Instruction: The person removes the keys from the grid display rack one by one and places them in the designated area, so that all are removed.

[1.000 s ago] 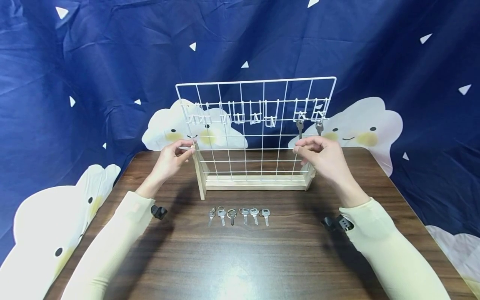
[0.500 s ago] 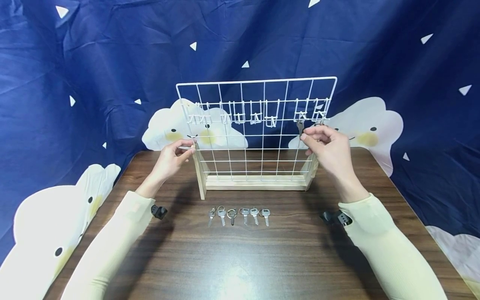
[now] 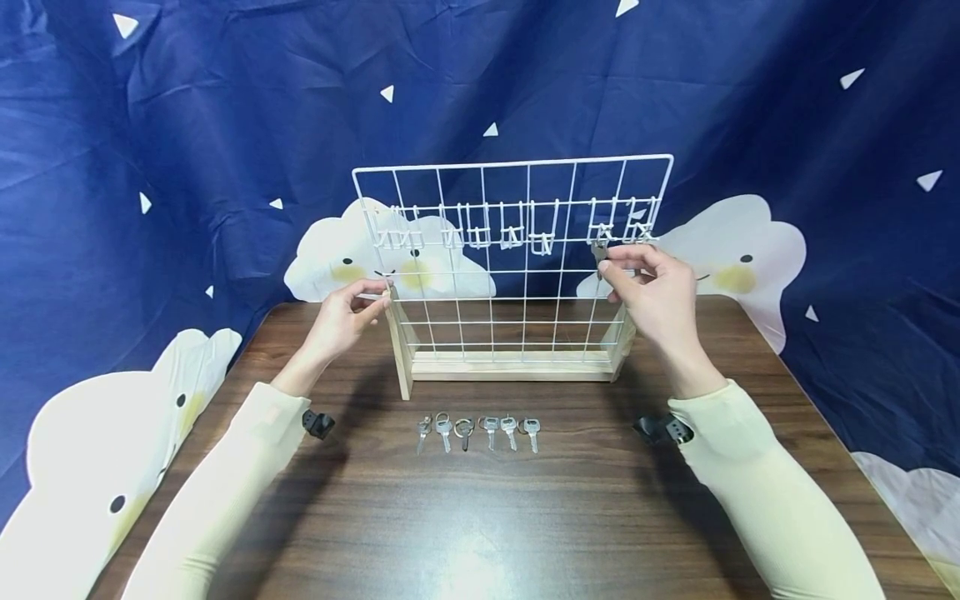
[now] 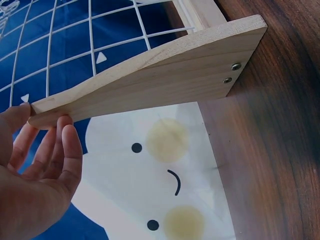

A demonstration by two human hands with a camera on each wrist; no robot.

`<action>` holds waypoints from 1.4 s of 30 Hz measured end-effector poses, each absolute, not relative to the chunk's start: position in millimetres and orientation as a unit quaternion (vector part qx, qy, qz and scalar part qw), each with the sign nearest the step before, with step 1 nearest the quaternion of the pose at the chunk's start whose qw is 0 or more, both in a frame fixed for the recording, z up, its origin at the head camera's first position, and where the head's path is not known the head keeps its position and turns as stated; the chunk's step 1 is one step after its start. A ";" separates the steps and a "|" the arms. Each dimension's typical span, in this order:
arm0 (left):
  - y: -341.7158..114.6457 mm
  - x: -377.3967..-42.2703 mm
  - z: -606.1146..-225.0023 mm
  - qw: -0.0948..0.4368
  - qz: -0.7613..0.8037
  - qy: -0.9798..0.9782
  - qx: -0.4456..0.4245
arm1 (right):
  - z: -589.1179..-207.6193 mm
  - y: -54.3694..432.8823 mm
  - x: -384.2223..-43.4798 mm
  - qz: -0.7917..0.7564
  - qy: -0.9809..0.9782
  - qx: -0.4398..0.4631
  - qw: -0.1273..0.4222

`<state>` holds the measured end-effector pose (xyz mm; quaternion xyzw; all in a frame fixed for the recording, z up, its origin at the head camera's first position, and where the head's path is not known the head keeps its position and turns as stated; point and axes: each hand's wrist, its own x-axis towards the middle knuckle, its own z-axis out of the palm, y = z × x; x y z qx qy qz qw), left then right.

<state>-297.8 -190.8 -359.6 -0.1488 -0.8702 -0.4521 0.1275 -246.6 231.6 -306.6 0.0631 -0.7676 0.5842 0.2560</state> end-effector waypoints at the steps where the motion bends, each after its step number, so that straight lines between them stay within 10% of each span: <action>1: -190.7 -297.8 -359.6 0.127 -0.453 -0.870 -0.150 | -306.6 230.9 -247.1 0.583 -0.769 0.060 0.256; 42: -190.9 -296.6 -359.0 0.126 -0.450 -0.872 -0.148 | -310.3 223.7 -257.2 0.573 -0.752 0.056 0.322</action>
